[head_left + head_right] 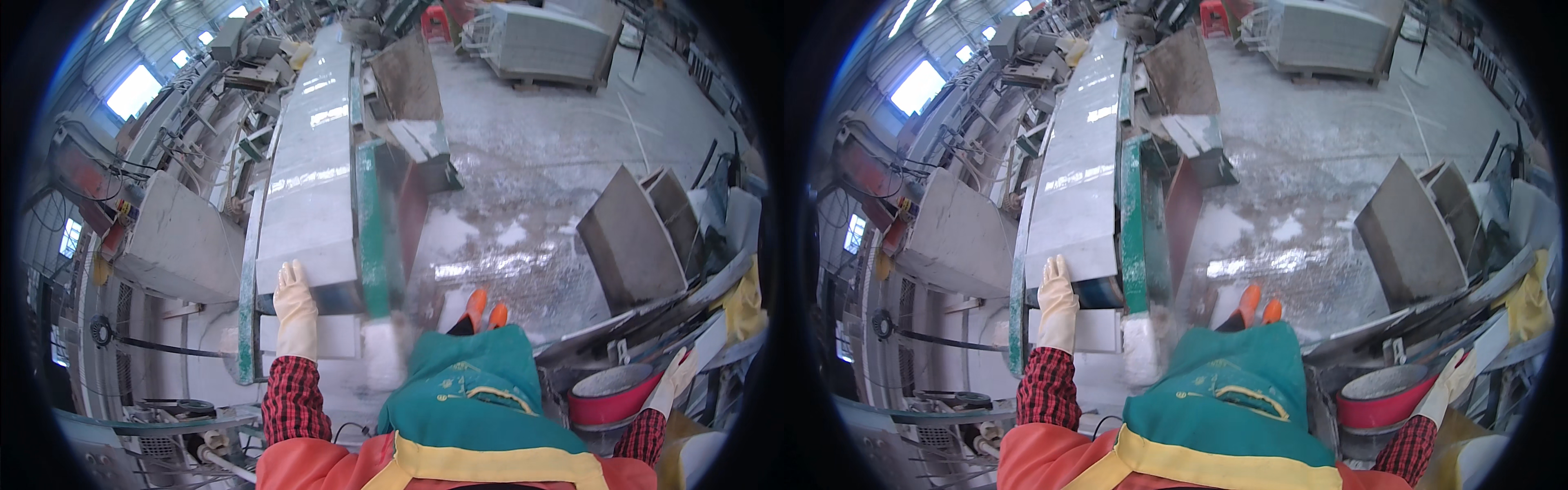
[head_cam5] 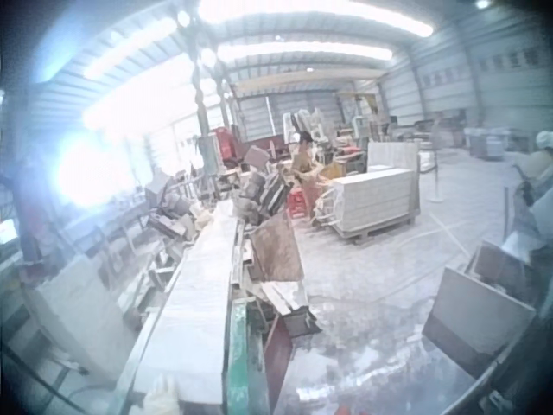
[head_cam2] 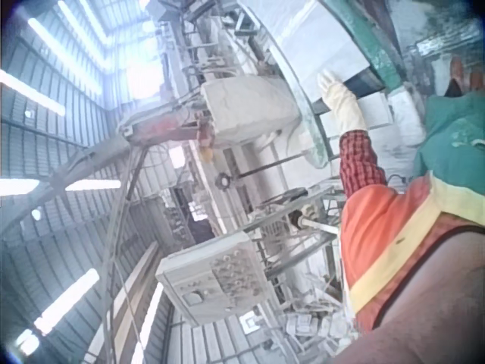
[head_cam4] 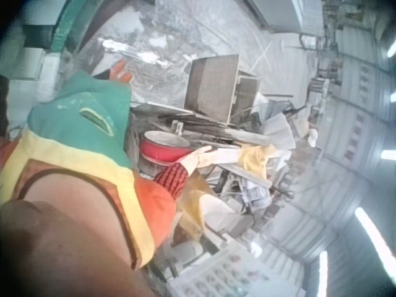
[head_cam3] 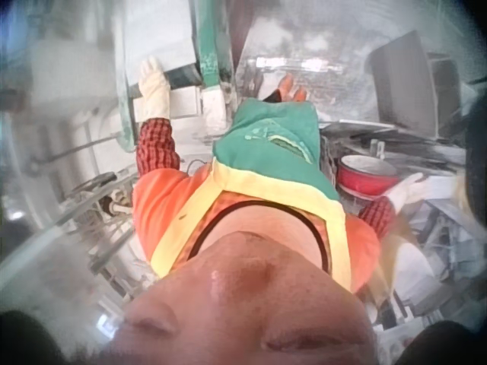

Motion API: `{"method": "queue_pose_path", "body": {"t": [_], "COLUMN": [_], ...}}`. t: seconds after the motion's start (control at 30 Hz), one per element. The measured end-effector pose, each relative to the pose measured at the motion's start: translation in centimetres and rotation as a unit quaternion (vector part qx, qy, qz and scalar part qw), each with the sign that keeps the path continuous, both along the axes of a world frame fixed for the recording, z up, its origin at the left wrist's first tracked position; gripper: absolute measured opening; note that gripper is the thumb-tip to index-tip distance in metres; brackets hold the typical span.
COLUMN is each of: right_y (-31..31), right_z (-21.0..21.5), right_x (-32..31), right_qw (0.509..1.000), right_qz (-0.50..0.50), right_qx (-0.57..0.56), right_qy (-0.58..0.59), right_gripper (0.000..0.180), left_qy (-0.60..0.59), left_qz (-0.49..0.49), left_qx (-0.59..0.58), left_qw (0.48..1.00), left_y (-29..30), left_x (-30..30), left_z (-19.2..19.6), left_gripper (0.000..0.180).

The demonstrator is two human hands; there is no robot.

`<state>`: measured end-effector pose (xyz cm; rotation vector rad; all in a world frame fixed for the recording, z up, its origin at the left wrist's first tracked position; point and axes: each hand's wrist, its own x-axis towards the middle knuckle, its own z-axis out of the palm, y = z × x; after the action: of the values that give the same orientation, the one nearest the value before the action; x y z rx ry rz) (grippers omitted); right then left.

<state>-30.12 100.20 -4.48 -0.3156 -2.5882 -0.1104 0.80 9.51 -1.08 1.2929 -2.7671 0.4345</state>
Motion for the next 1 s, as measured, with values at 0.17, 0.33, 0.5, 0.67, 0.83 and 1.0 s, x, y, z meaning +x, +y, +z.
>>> {"method": "queue_pose_path", "body": {"t": [0.17,0.33,0.5,0.67,0.83,1.0], "right_y": [2.7,-0.7,1.0,-2.3,-2.7,-3.1], "right_z": [-2.4,-0.5,-3.1,0.2,-0.1,-2.0], "right_x": [-1.3,-1.4,-0.9,0.5,1.1,-0.4], "right_qw": [0.997,0.98,0.987,0.98,0.983,0.985], "right_qz": [-0.038,-0.127,-0.103,-0.118,-0.105,-0.1], "right_qx": [-0.012,-0.025,-0.026,-0.054,-0.075,-0.069], "right_qy": [-0.062,-0.151,-0.117,-0.149,-0.127,-0.125], "right_gripper": [0.059,0.06,0.06,0.062,0.061,0.057], "left_qy": [-0.136,-0.117,-0.125,-0.123,-0.122,-0.105], "left_qz": [-0.027,-0.02,-0.032,-0.048,-0.049,-0.04], "left_qx": [0.074,0.103,0.135,0.136,0.131,0.096], "left_qw": [0.988,0.988,0.982,0.982,0.983,0.989], "left_y": [-1.4,-2.4,-2.9,-3.1,-3.5,-7.3], "left_x": [-5.3,-6.4,-6.5,-6.8,-7.2,-4.4], "left_z": [1.8,1.5,2.3,2.3,2.0,-1.9], "left_gripper": [0.099,0.105,0.111,0.109,0.108,0.096]}}
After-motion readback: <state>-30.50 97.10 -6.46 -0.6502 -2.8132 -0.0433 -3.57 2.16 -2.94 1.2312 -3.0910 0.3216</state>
